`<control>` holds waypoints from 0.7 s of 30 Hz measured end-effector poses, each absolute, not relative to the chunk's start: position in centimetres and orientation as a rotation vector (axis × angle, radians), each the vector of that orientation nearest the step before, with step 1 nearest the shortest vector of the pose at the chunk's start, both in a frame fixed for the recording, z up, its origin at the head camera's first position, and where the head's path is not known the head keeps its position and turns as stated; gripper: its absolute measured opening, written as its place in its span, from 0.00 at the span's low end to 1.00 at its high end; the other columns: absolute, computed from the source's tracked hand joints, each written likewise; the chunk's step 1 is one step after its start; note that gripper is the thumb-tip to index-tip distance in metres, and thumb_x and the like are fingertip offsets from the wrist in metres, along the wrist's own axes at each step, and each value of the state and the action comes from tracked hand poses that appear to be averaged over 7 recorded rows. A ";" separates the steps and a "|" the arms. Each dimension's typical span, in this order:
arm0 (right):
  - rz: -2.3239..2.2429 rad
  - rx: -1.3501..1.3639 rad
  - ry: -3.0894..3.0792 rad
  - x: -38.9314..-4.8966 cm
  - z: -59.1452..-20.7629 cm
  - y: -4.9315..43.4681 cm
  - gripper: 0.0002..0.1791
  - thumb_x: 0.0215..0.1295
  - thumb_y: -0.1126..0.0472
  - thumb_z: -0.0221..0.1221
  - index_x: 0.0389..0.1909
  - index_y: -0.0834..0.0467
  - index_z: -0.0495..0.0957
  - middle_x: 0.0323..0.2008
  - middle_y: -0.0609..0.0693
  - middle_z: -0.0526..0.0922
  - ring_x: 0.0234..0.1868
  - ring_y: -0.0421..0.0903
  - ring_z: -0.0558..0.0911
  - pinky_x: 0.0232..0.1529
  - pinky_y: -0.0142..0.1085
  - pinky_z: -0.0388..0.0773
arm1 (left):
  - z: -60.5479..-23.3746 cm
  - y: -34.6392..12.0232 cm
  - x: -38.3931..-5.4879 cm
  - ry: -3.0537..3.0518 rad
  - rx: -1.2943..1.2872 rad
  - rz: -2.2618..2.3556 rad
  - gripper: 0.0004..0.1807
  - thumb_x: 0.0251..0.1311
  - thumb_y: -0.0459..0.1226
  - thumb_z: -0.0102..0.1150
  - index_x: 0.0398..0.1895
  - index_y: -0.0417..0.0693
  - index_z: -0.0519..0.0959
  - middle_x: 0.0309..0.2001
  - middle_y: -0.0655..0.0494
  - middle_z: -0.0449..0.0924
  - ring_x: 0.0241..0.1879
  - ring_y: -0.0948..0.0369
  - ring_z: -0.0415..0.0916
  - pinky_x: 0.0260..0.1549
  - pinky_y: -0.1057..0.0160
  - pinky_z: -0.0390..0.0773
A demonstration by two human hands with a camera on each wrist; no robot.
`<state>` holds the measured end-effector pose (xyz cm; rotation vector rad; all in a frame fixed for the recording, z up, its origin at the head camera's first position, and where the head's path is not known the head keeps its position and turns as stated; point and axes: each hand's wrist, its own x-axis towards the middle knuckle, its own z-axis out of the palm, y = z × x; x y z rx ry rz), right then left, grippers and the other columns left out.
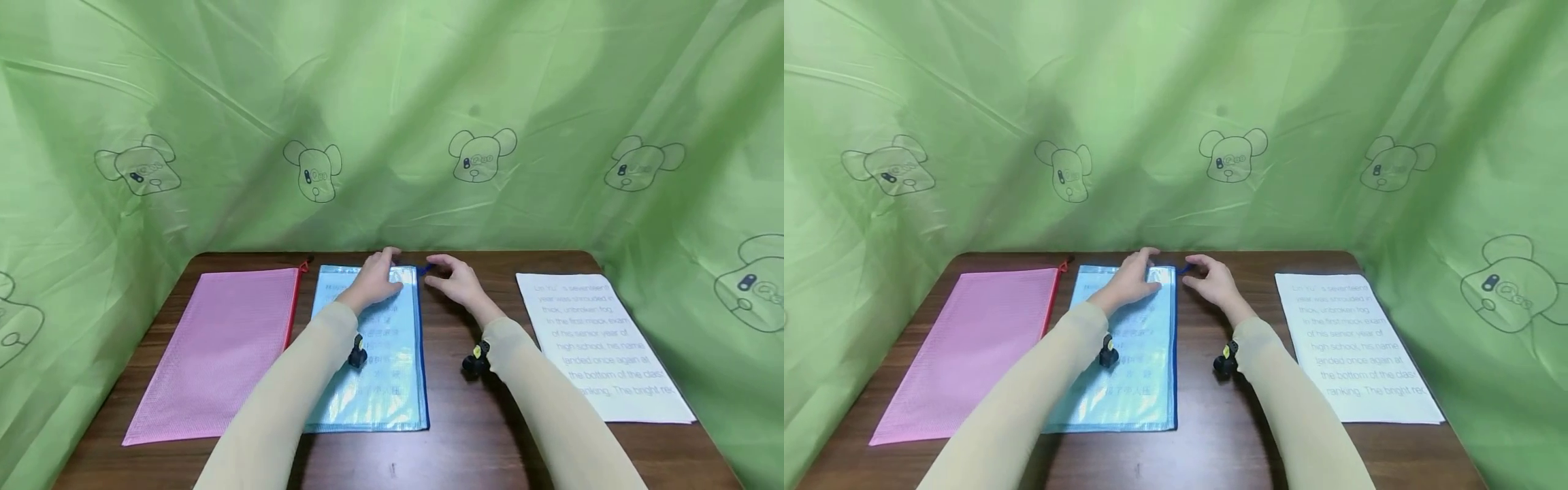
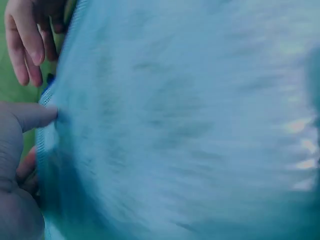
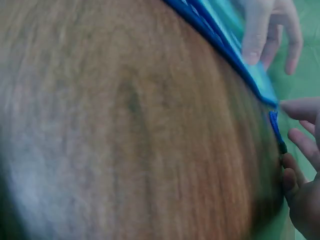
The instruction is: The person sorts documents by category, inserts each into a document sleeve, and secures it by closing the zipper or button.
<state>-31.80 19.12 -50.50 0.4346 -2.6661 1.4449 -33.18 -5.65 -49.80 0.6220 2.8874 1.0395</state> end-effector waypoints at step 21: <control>1.723 0.399 -2.541 -31.8 -49.4 17.0 0.14 0.74 0.57 0.71 0.55 0.59 0.89 0.49 0.54 0.92 0.51 0.50 0.87 0.52 0.42 0.81 | -47.5 -5.2 -32.5 2.798 0.549 1.379 0.15 0.78 0.39 0.62 0.63 0.52 0.77 0.54 0.51 0.83 0.58 0.49 0.79 0.61 0.45 0.77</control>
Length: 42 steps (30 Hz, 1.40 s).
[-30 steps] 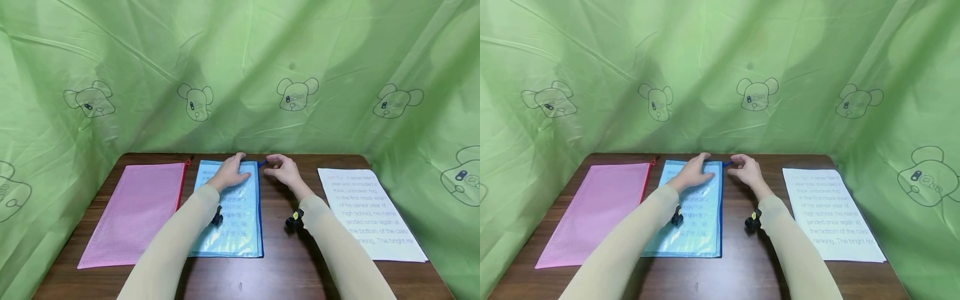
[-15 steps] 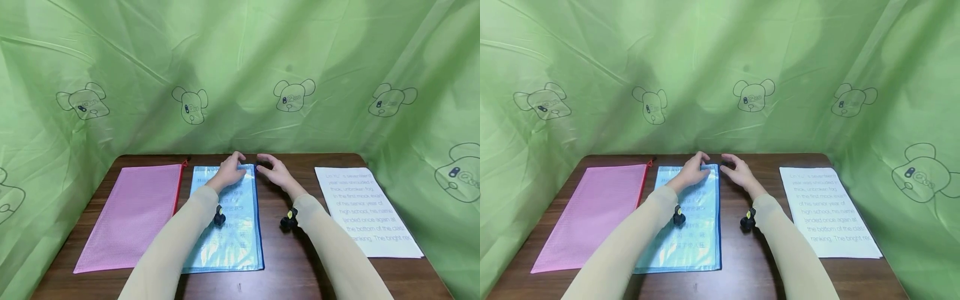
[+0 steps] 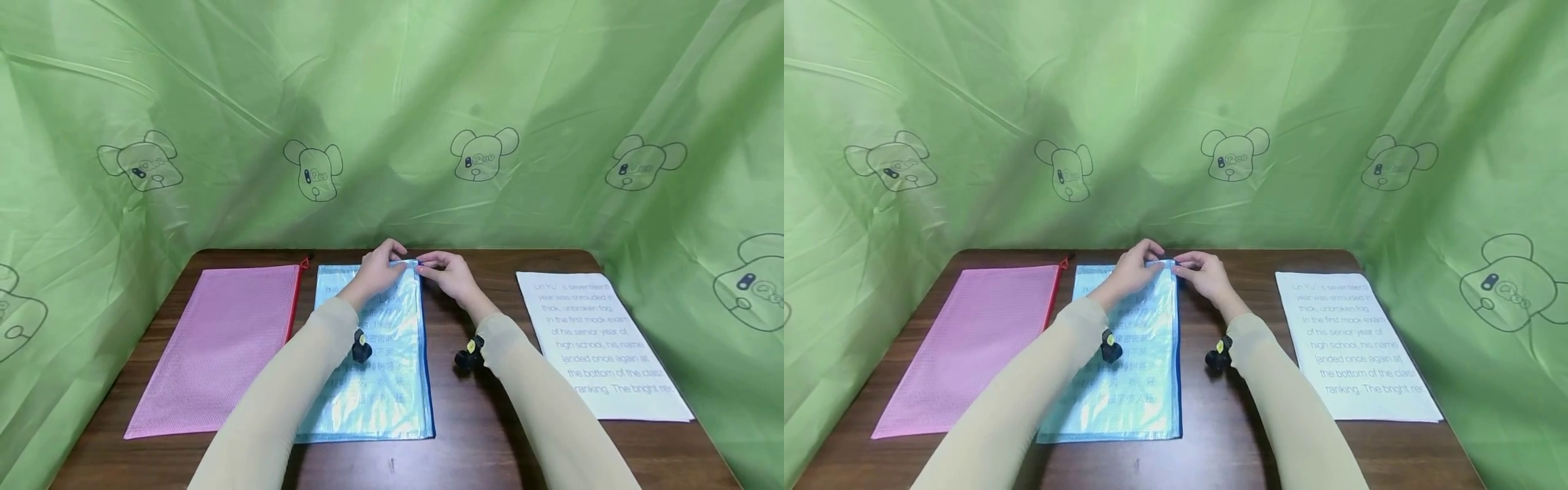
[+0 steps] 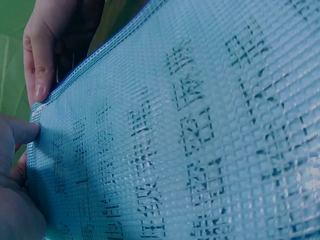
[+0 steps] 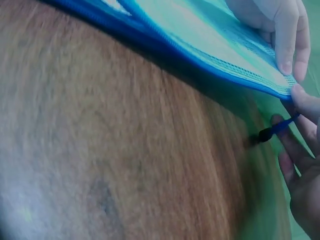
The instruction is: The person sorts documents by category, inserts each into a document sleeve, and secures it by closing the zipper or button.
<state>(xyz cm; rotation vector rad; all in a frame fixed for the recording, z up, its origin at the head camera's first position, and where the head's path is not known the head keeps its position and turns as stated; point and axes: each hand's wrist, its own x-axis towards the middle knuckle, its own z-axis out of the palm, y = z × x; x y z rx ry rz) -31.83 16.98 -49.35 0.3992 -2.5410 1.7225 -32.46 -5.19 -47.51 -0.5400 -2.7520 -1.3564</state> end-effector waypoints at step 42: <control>1.479 0.655 -2.518 -27.0 -49.3 18.5 0.03 0.74 0.59 0.71 0.44 0.52 0.92 0.32 0.47 0.91 0.31 0.49 0.88 0.29 0.36 0.82 | -45.4 -6.3 -33.1 -2.507 -0.289 -1.691 0.07 0.75 0.35 0.62 0.49 0.50 0.87 0.45 0.53 0.83 0.46 0.54 0.77 0.51 0.53 0.77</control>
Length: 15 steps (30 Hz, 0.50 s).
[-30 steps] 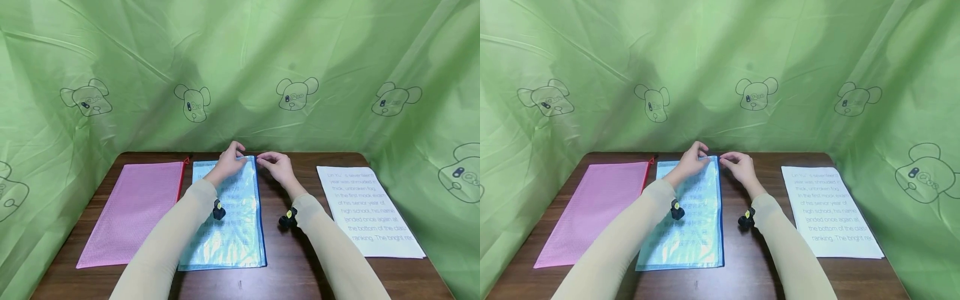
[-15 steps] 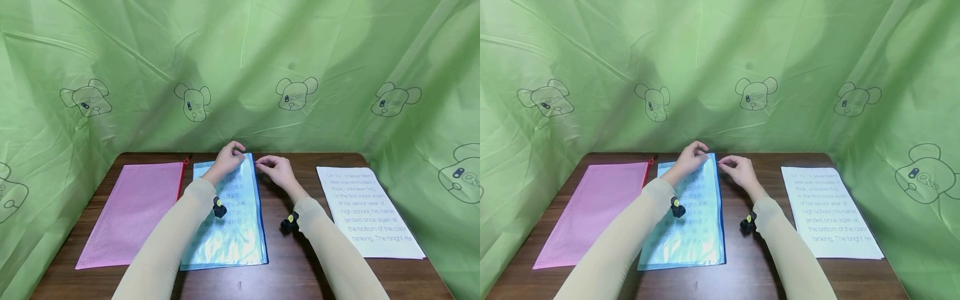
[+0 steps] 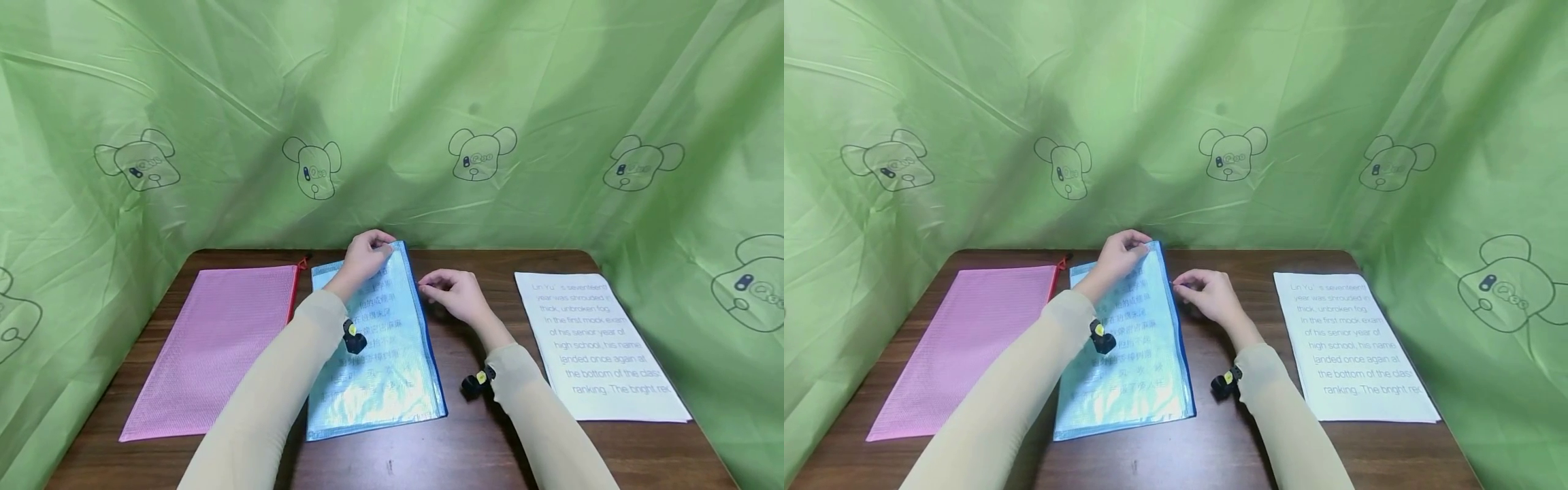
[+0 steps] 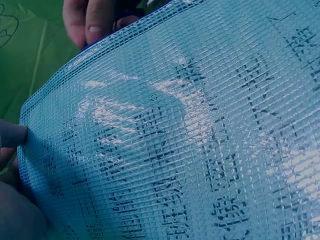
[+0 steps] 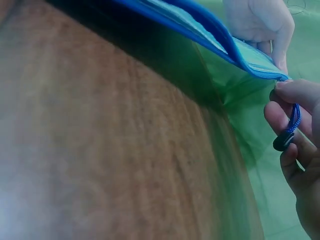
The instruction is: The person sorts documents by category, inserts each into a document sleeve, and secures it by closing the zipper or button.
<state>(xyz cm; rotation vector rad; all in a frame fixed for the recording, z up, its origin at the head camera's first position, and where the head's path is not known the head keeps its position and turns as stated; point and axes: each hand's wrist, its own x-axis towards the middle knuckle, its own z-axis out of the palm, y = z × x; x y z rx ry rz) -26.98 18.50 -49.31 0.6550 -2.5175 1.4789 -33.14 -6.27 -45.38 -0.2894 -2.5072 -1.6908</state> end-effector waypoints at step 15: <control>1.493 0.735 -2.649 -23.9 -49.9 19.6 0.04 0.75 0.61 0.70 0.43 0.49 0.92 0.32 0.47 0.90 0.25 0.53 0.86 0.26 0.43 0.86 | -45.5 -7.9 -33.4 -2.387 -0.307 -1.758 0.07 0.75 0.33 0.63 0.47 0.51 0.89 0.42 0.54 0.81 0.44 0.54 0.75 0.47 0.53 0.75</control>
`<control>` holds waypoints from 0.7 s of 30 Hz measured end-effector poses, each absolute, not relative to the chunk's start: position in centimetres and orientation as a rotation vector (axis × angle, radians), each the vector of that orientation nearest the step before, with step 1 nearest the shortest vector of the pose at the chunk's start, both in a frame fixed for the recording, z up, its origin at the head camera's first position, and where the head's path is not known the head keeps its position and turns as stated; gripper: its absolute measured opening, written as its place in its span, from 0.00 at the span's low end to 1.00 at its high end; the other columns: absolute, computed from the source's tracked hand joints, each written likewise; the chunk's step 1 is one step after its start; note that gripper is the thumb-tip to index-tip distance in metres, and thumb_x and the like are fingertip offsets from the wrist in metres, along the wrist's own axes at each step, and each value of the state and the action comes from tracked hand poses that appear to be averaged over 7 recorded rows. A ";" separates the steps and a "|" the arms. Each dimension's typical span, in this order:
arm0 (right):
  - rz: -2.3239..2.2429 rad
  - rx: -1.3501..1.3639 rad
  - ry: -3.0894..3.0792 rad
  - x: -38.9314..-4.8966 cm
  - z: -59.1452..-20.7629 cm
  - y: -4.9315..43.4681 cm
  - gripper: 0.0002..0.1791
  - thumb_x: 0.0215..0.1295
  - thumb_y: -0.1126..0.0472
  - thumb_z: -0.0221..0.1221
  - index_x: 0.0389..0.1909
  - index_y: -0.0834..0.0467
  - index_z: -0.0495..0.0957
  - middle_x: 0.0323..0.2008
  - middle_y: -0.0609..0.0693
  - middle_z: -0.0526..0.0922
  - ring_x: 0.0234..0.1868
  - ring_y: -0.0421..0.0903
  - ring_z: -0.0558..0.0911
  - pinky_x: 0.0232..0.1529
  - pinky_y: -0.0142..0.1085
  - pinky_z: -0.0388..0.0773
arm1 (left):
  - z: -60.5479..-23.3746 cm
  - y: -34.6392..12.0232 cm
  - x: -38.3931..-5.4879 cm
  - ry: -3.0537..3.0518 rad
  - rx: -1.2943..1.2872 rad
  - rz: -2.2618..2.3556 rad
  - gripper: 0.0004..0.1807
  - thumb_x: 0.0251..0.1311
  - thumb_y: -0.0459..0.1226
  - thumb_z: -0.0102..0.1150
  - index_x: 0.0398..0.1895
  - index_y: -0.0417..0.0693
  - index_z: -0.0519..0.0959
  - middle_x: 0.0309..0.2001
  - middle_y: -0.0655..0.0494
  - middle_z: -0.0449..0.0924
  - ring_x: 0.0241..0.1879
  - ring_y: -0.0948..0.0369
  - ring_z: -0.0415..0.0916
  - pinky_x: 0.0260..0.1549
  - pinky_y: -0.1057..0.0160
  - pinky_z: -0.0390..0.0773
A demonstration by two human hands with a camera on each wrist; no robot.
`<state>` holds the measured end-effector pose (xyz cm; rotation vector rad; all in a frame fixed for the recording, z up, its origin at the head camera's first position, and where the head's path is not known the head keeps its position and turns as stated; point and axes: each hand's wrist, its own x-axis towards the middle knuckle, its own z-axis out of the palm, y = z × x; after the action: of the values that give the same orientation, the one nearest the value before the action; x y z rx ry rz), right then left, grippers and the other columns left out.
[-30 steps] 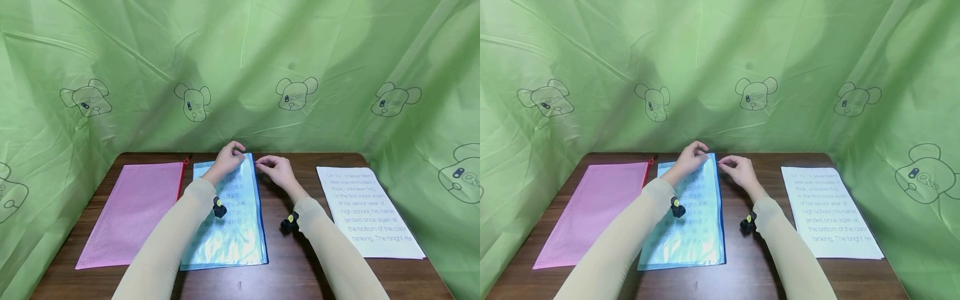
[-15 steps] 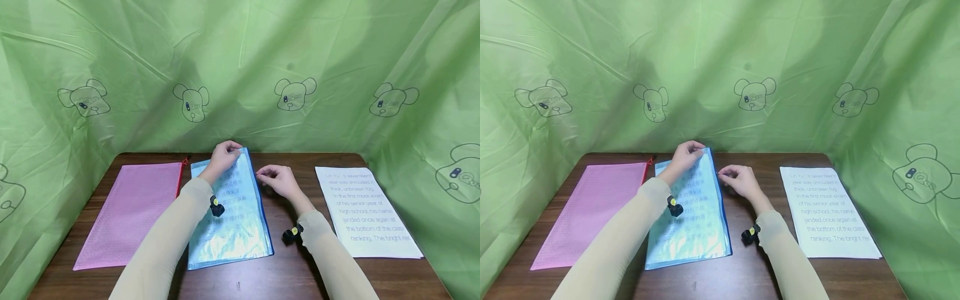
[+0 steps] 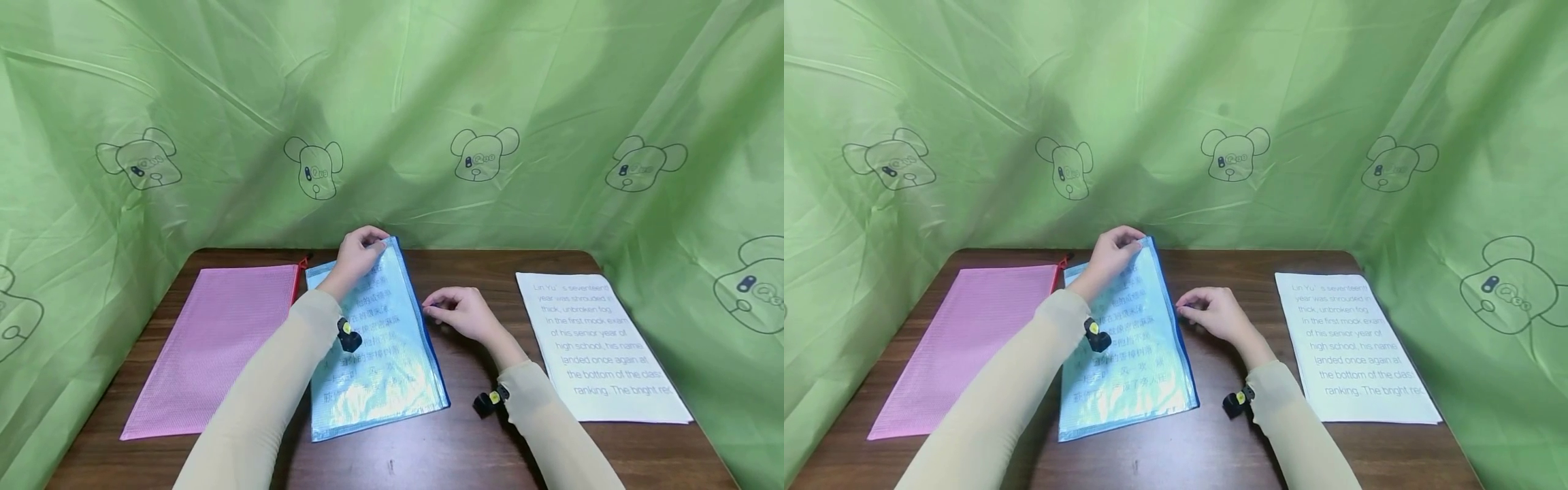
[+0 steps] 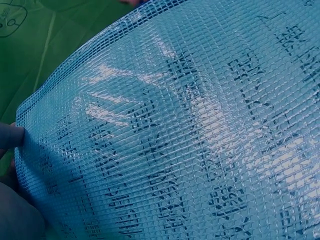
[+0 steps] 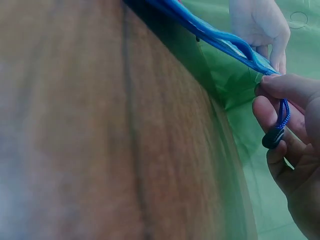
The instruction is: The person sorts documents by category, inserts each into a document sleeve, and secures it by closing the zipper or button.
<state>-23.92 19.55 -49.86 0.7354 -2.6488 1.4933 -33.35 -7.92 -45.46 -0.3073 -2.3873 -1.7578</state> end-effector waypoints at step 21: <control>1.514 0.847 -2.659 -22.0 -50.0 20.5 0.05 0.73 0.64 0.71 0.42 0.50 0.91 0.27 0.46 0.88 0.23 0.53 0.84 0.24 0.41 0.84 | -44.9 -8.7 -33.3 -2.346 -0.274 -1.804 0.07 0.76 0.32 0.64 0.49 0.50 0.89 0.42 0.53 0.82 0.45 0.54 0.77 0.49 0.54 0.76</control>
<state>-21.96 20.47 -49.98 0.8474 -2.6595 1.5144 -33.29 -8.69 -44.93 -0.2738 -2.3463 -1.8043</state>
